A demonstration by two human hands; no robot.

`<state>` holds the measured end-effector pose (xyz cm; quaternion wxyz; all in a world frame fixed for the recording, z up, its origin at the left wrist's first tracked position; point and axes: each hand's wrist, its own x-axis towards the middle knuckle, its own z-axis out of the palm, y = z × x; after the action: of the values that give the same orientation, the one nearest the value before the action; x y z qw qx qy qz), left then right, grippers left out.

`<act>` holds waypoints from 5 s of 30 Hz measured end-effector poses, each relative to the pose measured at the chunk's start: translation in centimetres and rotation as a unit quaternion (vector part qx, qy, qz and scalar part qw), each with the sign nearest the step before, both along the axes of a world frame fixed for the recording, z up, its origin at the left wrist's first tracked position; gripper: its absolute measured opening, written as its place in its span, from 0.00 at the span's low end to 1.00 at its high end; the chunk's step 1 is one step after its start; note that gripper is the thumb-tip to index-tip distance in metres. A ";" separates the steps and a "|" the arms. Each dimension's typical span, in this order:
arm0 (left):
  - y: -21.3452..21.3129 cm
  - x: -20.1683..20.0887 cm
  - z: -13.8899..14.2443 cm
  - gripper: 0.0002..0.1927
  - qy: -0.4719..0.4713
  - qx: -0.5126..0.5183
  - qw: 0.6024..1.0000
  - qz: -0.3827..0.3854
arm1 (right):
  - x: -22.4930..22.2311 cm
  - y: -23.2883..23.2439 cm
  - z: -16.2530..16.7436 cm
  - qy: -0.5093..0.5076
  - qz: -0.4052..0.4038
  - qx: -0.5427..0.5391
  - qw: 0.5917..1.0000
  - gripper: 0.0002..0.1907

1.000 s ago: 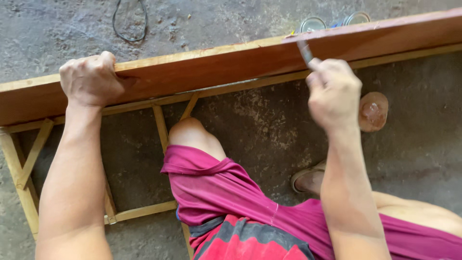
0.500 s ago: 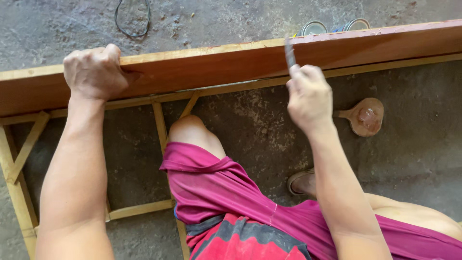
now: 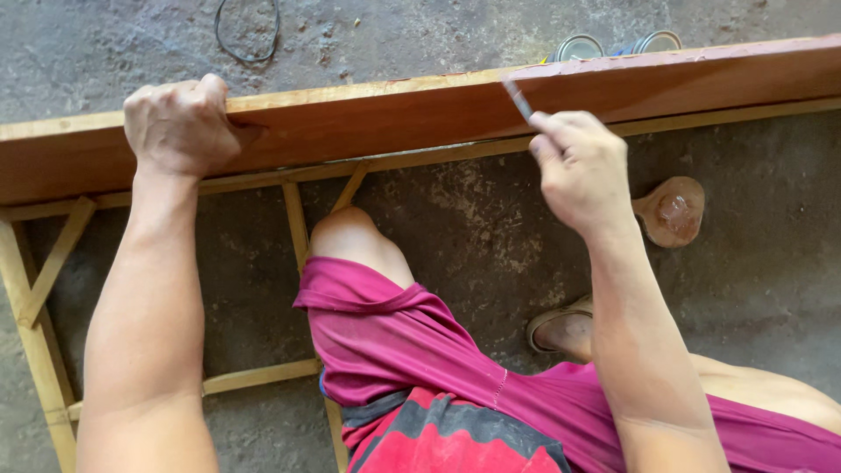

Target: The person sits on the floor with a long wooden furniture frame resting across their legs. They scoop filler from a plastic scoop with a small knife and press the filler into holes and gaps along the frame's edge, working along the wood section by section.

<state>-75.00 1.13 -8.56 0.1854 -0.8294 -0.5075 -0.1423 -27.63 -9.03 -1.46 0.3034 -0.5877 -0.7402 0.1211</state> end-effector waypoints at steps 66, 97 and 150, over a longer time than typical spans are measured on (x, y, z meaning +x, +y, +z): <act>1.0 0.8 0.6 0.37 0.020 0.018 1.000 0.001 | -1.2 0.2 -0.2 -0.042 -0.067 0.004 0.997 0.13; 0.6 0.4 -1.1 0.14 0.018 -0.008 1.000 -0.008 | -5.8 -0.5 1.8 -0.081 -0.039 0.035 0.995 0.13; -0.1 0.9 -0.5 0.08 -0.030 -0.005 1.000 -0.001 | -6.3 -0.7 -0.9 0.004 0.005 -0.050 0.999 0.14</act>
<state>-74.06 1.01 -9.04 0.1656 -0.8262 -0.5126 -0.1650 -33.98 -9.74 -2.33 0.2765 -0.5980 -0.7347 0.1619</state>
